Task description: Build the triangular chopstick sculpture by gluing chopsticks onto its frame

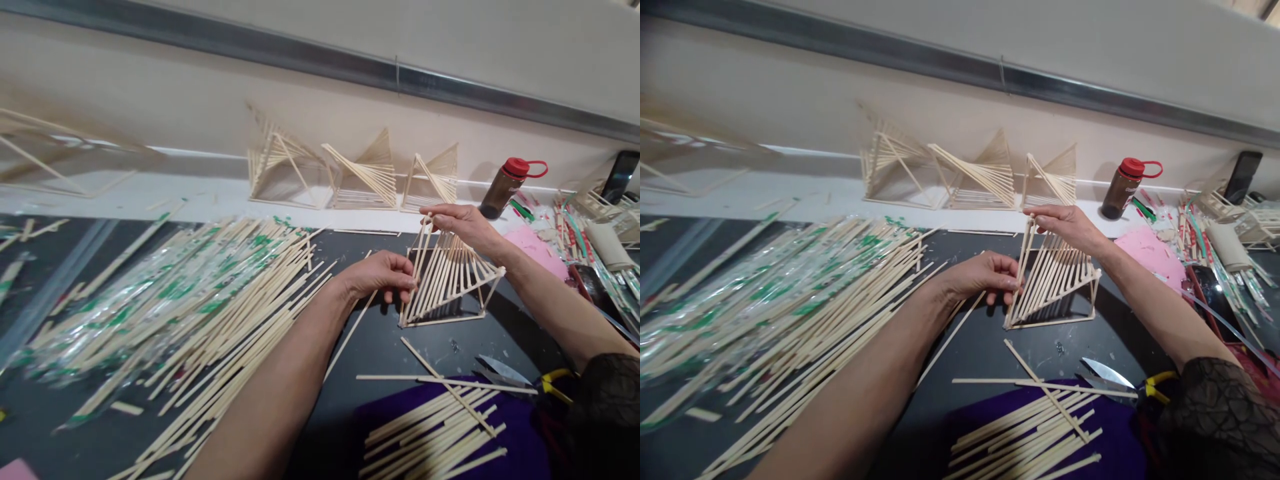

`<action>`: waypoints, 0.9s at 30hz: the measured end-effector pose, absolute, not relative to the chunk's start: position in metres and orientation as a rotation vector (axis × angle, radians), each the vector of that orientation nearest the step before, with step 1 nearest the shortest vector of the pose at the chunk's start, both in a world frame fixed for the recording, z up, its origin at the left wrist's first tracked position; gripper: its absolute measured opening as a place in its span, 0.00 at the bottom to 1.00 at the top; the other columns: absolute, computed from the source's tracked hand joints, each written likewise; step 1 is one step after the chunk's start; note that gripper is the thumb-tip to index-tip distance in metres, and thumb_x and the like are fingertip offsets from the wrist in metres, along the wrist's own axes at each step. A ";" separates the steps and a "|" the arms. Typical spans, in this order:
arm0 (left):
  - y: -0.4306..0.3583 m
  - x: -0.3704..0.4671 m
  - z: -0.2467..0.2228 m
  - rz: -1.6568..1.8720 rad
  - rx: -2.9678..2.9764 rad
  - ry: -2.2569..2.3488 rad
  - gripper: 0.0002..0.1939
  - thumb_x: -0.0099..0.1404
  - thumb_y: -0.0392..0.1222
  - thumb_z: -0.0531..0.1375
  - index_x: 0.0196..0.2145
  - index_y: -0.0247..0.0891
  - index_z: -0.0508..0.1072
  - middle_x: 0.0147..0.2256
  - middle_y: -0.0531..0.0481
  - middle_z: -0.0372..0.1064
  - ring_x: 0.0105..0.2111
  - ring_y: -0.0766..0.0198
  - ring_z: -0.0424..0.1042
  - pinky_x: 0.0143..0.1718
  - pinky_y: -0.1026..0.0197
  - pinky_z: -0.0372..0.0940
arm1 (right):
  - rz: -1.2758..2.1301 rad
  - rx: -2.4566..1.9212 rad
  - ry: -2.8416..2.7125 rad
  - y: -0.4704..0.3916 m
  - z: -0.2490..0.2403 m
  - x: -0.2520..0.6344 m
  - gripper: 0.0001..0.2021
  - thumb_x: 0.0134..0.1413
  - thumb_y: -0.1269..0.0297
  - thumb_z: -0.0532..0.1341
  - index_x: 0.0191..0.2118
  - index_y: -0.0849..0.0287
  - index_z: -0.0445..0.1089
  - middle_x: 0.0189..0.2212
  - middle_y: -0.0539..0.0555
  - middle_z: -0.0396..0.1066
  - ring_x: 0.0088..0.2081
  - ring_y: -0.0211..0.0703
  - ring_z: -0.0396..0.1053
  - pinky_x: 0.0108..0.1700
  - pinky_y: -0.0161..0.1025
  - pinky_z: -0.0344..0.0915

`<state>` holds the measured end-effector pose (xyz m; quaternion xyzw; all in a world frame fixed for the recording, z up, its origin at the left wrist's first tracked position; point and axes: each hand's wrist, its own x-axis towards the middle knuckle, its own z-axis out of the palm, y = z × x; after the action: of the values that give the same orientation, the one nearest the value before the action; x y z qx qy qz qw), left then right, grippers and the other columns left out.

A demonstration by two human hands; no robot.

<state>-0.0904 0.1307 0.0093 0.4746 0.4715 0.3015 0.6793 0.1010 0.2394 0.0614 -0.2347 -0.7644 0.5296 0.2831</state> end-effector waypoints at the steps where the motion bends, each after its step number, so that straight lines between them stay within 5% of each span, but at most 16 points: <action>1: 0.130 -0.091 0.009 0.676 1.065 1.058 0.16 0.44 0.45 0.71 0.26 0.32 0.73 0.25 0.47 0.76 0.21 0.66 0.73 0.14 0.71 0.59 | 1.406 -0.634 -2.050 0.239 0.061 0.101 0.14 0.54 0.58 0.64 0.45 0.53 0.77 0.42 0.53 0.77 0.37 0.36 0.71 0.46 0.40 0.69; 15: 0.129 -0.093 0.007 0.675 1.082 1.034 0.15 0.46 0.45 0.70 0.28 0.31 0.75 0.26 0.46 0.76 0.21 0.66 0.73 0.14 0.71 0.60 | 1.347 -0.676 -2.037 0.239 0.066 0.095 0.10 0.50 0.58 0.65 0.35 0.58 0.79 0.31 0.51 0.77 0.33 0.35 0.70 0.40 0.36 0.67; 27: 0.129 -0.091 0.009 0.698 1.071 1.054 0.16 0.45 0.45 0.71 0.26 0.32 0.73 0.24 0.47 0.76 0.21 0.66 0.73 0.14 0.71 0.60 | 1.266 -0.653 -2.009 0.236 0.065 0.094 0.07 0.49 0.60 0.65 0.32 0.55 0.79 0.32 0.51 0.77 0.34 0.36 0.70 0.39 0.37 0.64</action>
<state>-0.0906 0.1286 0.0088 0.4765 0.4687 0.3104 0.6760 0.0939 0.2364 0.0653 -0.2500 -0.7692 0.4848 0.3328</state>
